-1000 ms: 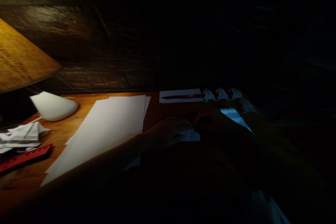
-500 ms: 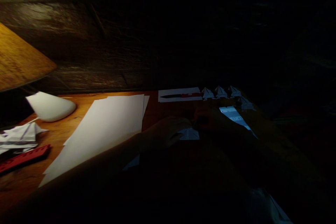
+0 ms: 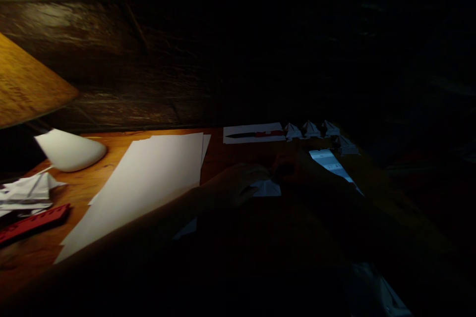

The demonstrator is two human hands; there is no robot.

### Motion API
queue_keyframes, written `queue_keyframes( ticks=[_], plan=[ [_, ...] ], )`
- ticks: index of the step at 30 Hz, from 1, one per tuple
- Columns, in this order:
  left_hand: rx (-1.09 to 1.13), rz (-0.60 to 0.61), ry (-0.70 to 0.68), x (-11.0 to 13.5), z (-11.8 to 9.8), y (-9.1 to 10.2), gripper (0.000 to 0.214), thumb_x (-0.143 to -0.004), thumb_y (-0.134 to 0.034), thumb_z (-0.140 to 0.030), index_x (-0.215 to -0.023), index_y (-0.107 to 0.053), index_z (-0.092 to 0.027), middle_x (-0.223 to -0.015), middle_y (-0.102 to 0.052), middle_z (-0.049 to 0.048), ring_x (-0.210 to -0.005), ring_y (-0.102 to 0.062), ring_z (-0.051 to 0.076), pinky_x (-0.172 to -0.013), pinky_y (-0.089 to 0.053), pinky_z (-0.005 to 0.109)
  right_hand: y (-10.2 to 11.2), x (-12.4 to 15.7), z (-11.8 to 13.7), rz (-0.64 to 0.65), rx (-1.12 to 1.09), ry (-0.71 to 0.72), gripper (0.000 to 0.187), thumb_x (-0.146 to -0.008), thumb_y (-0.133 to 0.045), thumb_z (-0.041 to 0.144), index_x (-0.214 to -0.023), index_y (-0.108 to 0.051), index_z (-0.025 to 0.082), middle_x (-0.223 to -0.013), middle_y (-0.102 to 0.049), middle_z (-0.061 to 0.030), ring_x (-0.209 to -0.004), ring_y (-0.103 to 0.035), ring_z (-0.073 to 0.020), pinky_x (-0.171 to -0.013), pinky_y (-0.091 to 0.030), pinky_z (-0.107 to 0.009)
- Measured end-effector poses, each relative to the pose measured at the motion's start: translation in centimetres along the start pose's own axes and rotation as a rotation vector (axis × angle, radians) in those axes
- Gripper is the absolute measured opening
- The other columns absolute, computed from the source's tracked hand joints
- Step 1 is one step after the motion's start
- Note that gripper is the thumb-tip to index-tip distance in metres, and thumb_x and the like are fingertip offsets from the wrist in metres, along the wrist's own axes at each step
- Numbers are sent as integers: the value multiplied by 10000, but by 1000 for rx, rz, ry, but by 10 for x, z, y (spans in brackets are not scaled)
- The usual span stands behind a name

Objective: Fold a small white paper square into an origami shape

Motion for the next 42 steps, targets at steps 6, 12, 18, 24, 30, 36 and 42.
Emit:
queue_keyframes(
  ticks=[6,12,18,24,30,36,42],
  plan=[
    [-21,32,9,0,-1,0,459,-926,-527,-134,-1374,-509,-232,-1373,-565,92,-1257,-553,252,-1065,-478,435,5,1,4,52,65,-23,99,-802,-687,133,-857,-739,197,-935,-699,-36,-826,-644,-166,-714,-427,-274],
    [-11,21,-9,0,0,-1,415,-932,-529,-134,-1336,-539,-228,-1373,-567,91,-1265,-552,243,-1069,-477,425,8,3,4,117,110,-52,82,-812,-681,160,-806,-753,197,-918,-682,-32,-768,-622,-152,-654,-388,-264],
    [-11,14,-14,0,-1,0,413,-923,-529,-128,-1326,-538,-216,-1360,-580,92,-1242,-562,241,-1062,-480,425,9,5,10,130,101,-41,106,-820,-669,163,-852,-760,206,-954,-681,-33,-786,-621,-149,-650,-398,-262],
    [-22,30,-20,-1,-3,1,376,-936,-524,-130,-1303,-546,-207,-1367,-573,94,-1250,-559,236,-1062,-483,402,10,5,8,141,54,-44,118,-818,-664,148,-854,-759,208,-942,-699,-28,-808,-639,-158,-692,-432,-278],
    [-32,7,-41,-2,-3,1,363,-943,-508,-127,-1293,-561,-210,-1362,-573,99,-1247,-560,236,-1052,-490,409,9,5,4,136,14,-43,118,-826,-649,146,-836,-745,213,-908,-697,-19,-804,-641,-157,-700,-440,-285],
    [-27,7,-29,-1,-1,0,464,-939,-504,-130,-1392,-493,-232,-1374,-576,96,-1244,-563,249,-1058,-486,448,10,4,4,129,19,-29,149,-804,-647,113,-839,-750,215,-908,-702,-16,-810,-649,-158,-704,-446,-281],
    [-59,48,-38,-2,-2,-2,484,-948,-503,-117,-1412,-509,-256,-1412,-541,90,-1275,-543,252,-1074,-478,440,10,4,5,125,35,-42,155,-803,-653,121,-868,-763,208,-914,-710,-30,-814,-656,-169,-726,-462,-288]
  ],
)
Point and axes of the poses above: each hand's wrist, its own x-axis away from the middle knuckle, its own y-axis out of the back of the hand, z = x × y, the point moved 5 cm from there along -x, towards the middle knuckle
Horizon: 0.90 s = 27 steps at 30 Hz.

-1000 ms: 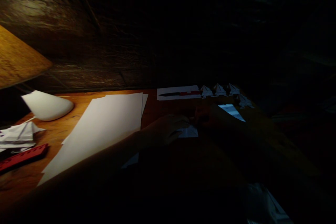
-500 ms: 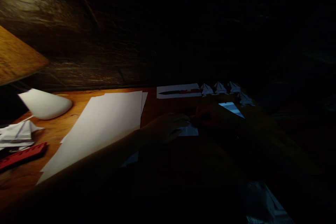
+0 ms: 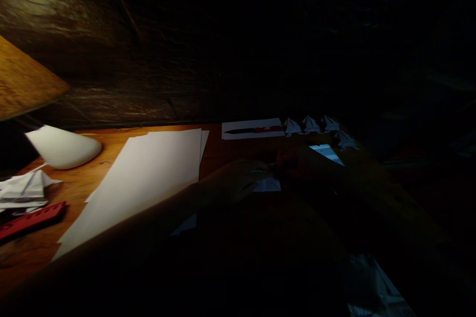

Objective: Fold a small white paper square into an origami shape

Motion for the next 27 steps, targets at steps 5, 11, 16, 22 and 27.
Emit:
queue_keyframes(
  ticks=[5,11,16,22,27],
  plan=[
    [2,-24,-9,0,-1,2,464,-958,-493,-130,-1403,-528,-259,-1393,-555,95,-1270,-547,261,-1066,-487,459,5,3,-2,-22,-84,-26,153,-821,-631,147,-895,-751,204,-937,-738,-31,-853,-679,-187,-767,-481,-302],
    [8,-19,-22,-1,-2,3,502,-961,-492,-124,-1438,-490,-279,-1420,-541,94,-1298,-533,262,-1078,-479,468,11,2,-10,-166,-4,-154,144,-875,-586,204,-900,-728,188,-888,-749,-45,-805,-675,-185,-725,-466,-290],
    [-10,-33,-31,0,-2,3,458,-961,-497,-126,-1397,-535,-259,-1409,-543,96,-1292,-533,260,-1074,-479,445,0,-1,-6,-132,6,-193,129,-819,-683,260,-920,-738,200,-897,-755,-40,-791,-677,-182,-675,-447,-269],
    [5,-44,-36,0,-1,3,456,-959,-499,-123,-1394,-530,-256,-1387,-555,93,-1268,-542,248,-1061,-483,429,-3,-1,-5,-91,-75,-177,167,-793,-670,191,-947,-732,198,-945,-758,-36,-825,-687,-179,-703,-470,-262],
    [9,-22,-22,-1,-1,3,465,-955,-495,-117,-1397,-530,-258,-1403,-544,94,-1280,-534,250,-1070,-475,427,-3,-1,-7,-66,-87,-180,188,-805,-663,198,-981,-726,179,-971,-755,-57,-835,-678,-187,-716,-475,-274]
  ],
)
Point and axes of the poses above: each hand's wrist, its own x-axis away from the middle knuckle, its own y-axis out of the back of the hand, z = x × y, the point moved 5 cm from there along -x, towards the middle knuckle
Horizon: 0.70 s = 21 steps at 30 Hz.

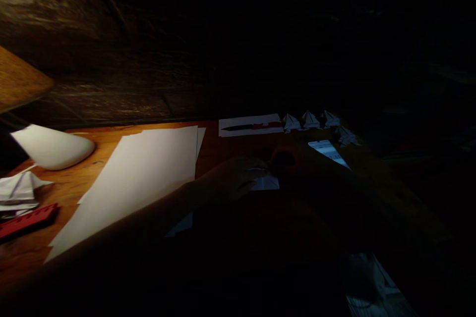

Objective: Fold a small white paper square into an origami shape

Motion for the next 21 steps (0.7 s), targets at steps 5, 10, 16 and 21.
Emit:
queue_keyframes(
  ticks=[5,10,16,21],
  plan=[
    [6,19,8,1,1,-1,454,-959,-500,-130,-1392,-525,-262,-1426,-529,82,-1315,-515,239,-1096,-460,424,1,1,1,12,-10,-24,172,-823,-656,223,-973,-719,171,-953,-747,-59,-813,-666,-176,-685,-459,-263],
    [-2,-4,20,1,3,-1,388,-961,-504,-146,-1337,-555,-224,-1394,-564,88,-1286,-542,233,-1081,-475,413,3,2,3,39,-22,-52,167,-821,-673,240,-963,-727,170,-961,-750,-63,-825,-670,-179,-719,-470,-279],
    [-1,7,31,1,3,-1,383,-954,-515,-148,-1330,-556,-211,-1400,-560,92,-1277,-549,234,-1074,-478,412,3,2,2,58,-1,-54,129,-825,-679,228,-927,-747,187,-931,-764,-43,-823,-686,-177,-732,-470,-277],
    [-3,6,23,1,2,-1,376,-956,-509,-145,-1325,-549,-203,-1382,-571,94,-1262,-553,232,-1064,-484,414,1,1,1,76,-68,53,206,-826,-638,160,-983,-757,217,-1032,-766,-35,-928,-698,-182,-830,-491,-293]
  ],
)
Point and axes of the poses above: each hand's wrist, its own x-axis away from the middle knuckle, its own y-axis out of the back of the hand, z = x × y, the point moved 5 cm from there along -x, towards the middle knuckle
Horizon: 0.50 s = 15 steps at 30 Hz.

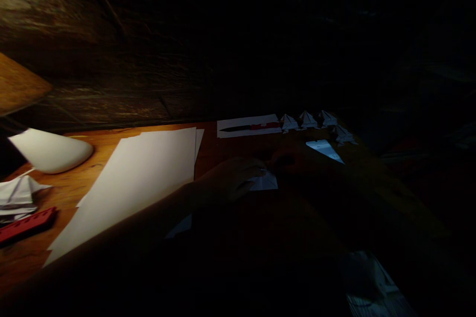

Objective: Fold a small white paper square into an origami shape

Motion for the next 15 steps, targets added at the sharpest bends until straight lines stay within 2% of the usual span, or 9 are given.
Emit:
queue_keyframes(
  ticks=[3,6,10,15],
  plan=[
    [9,-13,-6,0,-1,0,376,-961,-496,-138,-1327,-545,-204,-1370,-575,96,-1250,-559,226,-1055,-488,403,-2,-1,-3,24,6,45,193,-842,-629,176,-967,-769,224,-1041,-766,-38,-944,-697,-185,-848,-491,-301],
    [5,-11,-3,0,-1,1,368,-959,-491,-133,-1315,-551,-204,-1366,-574,98,-1246,-560,233,-1051,-488,406,0,1,-3,30,64,39,186,-831,-638,171,-953,-773,211,-1014,-766,-38,-908,-697,-181,-799,-482,-285],
    [18,0,-5,-1,-2,2,368,-954,-503,-142,-1310,-557,-219,-1361,-570,95,-1240,-561,238,-1043,-488,414,5,5,5,57,192,6,242,-803,-614,130,-959,-783,205,-1010,-764,-31,-891,-689,-182,-764,-456,-272],
    [-8,-6,-3,-1,-1,0,432,-935,-506,-137,-1359,-514,-221,-1326,-585,95,-1216,-567,244,-1028,-488,419,10,6,17,83,391,-17,300,-793,-574,149,-967,-797,248,-946,-760,-15,-775,-658,-166,-663,-393,-261]
  ],
)
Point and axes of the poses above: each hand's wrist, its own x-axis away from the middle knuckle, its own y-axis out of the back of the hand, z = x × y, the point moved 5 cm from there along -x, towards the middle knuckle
